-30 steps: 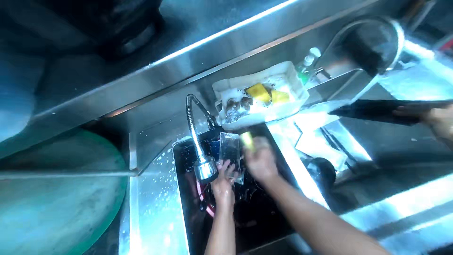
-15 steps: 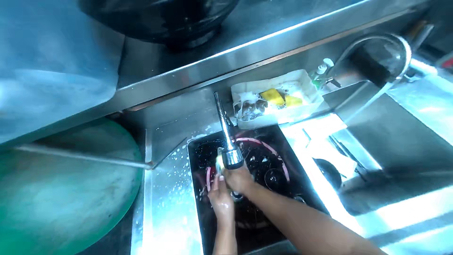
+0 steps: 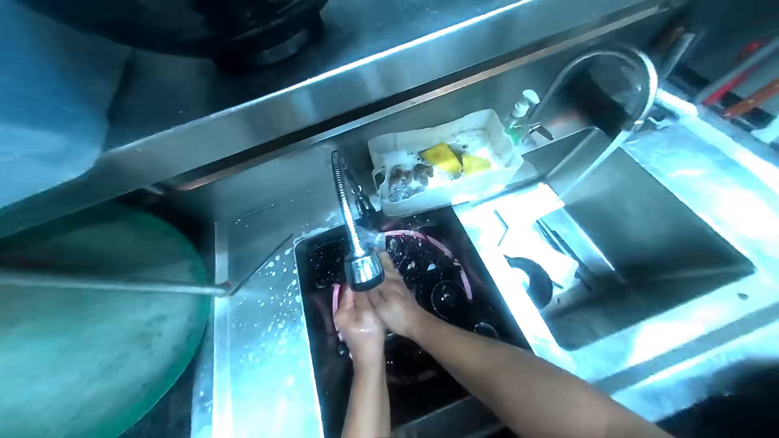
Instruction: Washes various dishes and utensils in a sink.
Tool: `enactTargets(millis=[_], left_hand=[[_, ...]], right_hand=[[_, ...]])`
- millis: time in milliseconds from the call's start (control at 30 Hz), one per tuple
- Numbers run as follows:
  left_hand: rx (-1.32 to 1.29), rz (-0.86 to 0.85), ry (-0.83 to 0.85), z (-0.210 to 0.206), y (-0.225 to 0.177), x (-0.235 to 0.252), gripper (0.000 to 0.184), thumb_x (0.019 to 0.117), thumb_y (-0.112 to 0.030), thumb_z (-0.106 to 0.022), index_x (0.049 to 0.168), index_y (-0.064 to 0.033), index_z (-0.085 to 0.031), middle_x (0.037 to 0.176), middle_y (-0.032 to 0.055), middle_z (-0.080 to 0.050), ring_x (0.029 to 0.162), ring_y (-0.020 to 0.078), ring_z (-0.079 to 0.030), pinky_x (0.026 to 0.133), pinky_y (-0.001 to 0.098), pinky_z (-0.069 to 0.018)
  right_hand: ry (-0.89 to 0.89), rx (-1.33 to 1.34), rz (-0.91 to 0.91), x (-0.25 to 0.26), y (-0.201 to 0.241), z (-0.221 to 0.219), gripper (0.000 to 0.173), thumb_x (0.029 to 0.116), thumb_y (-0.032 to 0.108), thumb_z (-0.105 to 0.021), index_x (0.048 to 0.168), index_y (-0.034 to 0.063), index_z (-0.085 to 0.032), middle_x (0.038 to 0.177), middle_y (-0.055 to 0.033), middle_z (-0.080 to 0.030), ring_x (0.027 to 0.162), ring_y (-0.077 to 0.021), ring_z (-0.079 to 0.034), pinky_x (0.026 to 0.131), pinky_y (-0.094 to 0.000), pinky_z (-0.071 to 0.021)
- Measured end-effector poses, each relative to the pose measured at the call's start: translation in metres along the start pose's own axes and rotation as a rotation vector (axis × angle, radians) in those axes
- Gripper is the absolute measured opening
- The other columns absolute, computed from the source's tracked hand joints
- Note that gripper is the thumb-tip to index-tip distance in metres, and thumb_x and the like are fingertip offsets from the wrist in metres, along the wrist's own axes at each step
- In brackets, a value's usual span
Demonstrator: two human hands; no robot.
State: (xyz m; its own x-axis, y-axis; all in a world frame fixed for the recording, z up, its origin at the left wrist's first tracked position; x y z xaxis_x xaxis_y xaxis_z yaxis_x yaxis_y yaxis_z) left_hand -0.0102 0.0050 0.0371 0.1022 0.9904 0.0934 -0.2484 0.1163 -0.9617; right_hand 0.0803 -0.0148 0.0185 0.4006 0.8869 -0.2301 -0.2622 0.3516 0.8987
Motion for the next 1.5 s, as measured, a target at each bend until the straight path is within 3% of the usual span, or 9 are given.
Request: enactTargets(millis=[200,433,500,567,700,900,1033,1233,1500], left_hand=[[-0.207,0.069,0.096,-0.077,0.003,-0.039,0.038,0.1076,-0.010,-0.041,0.140,0.0045,-0.055,0.110,0.0114,-0.074,0.091,0.0167,-0.074,0.083,0.0354,-0.0637],[0.315,0.192,0.821,-0.149,0.090,-0.070,0.043,0.1087,-0.036,-0.043,0.132,-0.0090,-0.067,0.129,0.0088,-0.068,0.123,0.0206,-0.062,0.109,0.0432,-0.0486],[0.725,0.128,1.114,-0.151,0.124,-0.094,0.042,0.1054,-0.029,-0.047,0.140,-0.0115,-0.062,0.143,0.0112,-0.060,0.140,0.0259,-0.049,0.118,0.0464,-0.0386],[0.971,0.018,1.318,-0.149,0.147,-0.111,0.045,0.0993,-0.014,-0.051,0.144,-0.0112,-0.058,0.151,0.0101,-0.054,0.150,0.0287,-0.036,0.126,0.0492,-0.0206],[1.242,-0.249,1.449,-0.136,0.168,-0.106,0.042,0.1003,-0.002,-0.046,0.139,-0.0084,-0.061,0.155,0.0055,-0.050,0.151,0.0297,-0.033,0.123,0.0674,-0.0062],[1.056,-0.455,1.340,-0.130,0.150,-0.091,0.025,0.1021,-0.018,-0.052,0.113,-0.0083,-0.073,0.118,0.0099,-0.072,0.125,0.0316,-0.061,0.122,0.0689,-0.0121],[0.579,0.272,0.888,-0.103,0.114,-0.059,0.045,0.1049,-0.044,-0.049,0.115,-0.0054,-0.070,0.100,0.0131,-0.072,0.097,0.0267,-0.071,0.095,0.0505,-0.0551],[-0.549,0.655,-0.085,-0.043,0.071,0.003,0.032,0.1024,-0.010,-0.058,0.133,-0.0003,-0.056,0.117,0.0151,-0.067,0.102,0.0220,-0.067,0.087,0.0421,-0.0588],[-0.960,0.689,-0.124,-0.036,0.035,0.030,0.038,0.1121,-0.026,-0.027,0.129,-0.0060,-0.054,0.108,0.0139,-0.067,0.097,0.0233,-0.067,0.084,0.0434,-0.0580]], right_hand=[[-0.286,0.561,-0.356,0.007,-0.045,0.077,0.041,0.1028,0.031,-0.062,0.135,0.0073,-0.053,0.100,-0.0154,-0.070,0.079,-0.0258,-0.071,0.069,-0.0451,-0.0615],[-0.714,0.248,-0.707,-0.074,-0.171,0.212,0.035,0.0991,0.030,-0.067,0.114,-0.0017,-0.065,0.090,-0.0184,-0.068,0.074,-0.0293,-0.067,0.069,-0.0519,-0.0578],[-0.655,0.367,-0.962,-0.090,-0.236,0.234,0.040,0.1022,0.031,-0.061,0.123,-0.0029,-0.061,0.103,-0.0186,-0.066,0.085,-0.0276,-0.065,0.077,-0.0488,-0.0559],[-0.520,0.493,-1.111,-0.099,-0.274,0.237,0.032,0.1062,0.034,-0.050,0.118,0.0048,-0.058,0.084,-0.0073,-0.060,0.063,-0.0155,-0.057,0.056,-0.0342,-0.0512],[-0.374,0.257,-0.969,-0.059,-0.231,0.244,0.041,0.1060,0.039,-0.051,0.112,0.0020,-0.066,0.079,-0.0089,-0.063,0.059,-0.0175,-0.057,0.056,-0.0368,-0.0514],[-0.575,-0.228,0.020,0.056,-0.010,0.289,0.040,0.1024,0.042,-0.050,0.104,0.0073,-0.070,0.095,-0.0065,-0.067,0.086,-0.0208,-0.067,0.075,-0.0482,-0.0566],[-0.065,-0.821,-0.047,0.163,0.028,0.277,0.039,0.0982,0.034,-0.062,0.119,0.0019,-0.071,0.136,-0.0255,-0.059,0.132,-0.0462,-0.051,0.104,-0.0679,-0.0426],[0.551,-1.170,-0.224,0.228,-0.028,0.221,0.035,0.0941,0.025,-0.069,0.118,-0.0008,-0.069,0.121,-0.0253,-0.068,0.117,-0.0451,-0.063,0.096,-0.0711,-0.0469],[0.250,-0.347,-0.069,0.167,0.024,0.269,0.022,0.1053,0.012,-0.052,0.114,0.0049,-0.072,0.098,-0.0163,-0.071,0.088,-0.0276,-0.067,0.081,-0.0533,-0.0541]])
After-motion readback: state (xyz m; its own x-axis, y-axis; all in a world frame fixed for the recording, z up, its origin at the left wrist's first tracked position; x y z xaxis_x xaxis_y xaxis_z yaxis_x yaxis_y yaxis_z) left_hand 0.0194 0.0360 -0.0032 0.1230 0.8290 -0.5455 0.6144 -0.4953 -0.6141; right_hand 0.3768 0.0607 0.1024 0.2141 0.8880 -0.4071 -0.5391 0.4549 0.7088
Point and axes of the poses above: each hand's wrist, its own x-axis towards the middle knuckle, its own z-axis out of the back of the hand, y = z × x, the point moved 2 cm from there along x, towards the middle knuckle
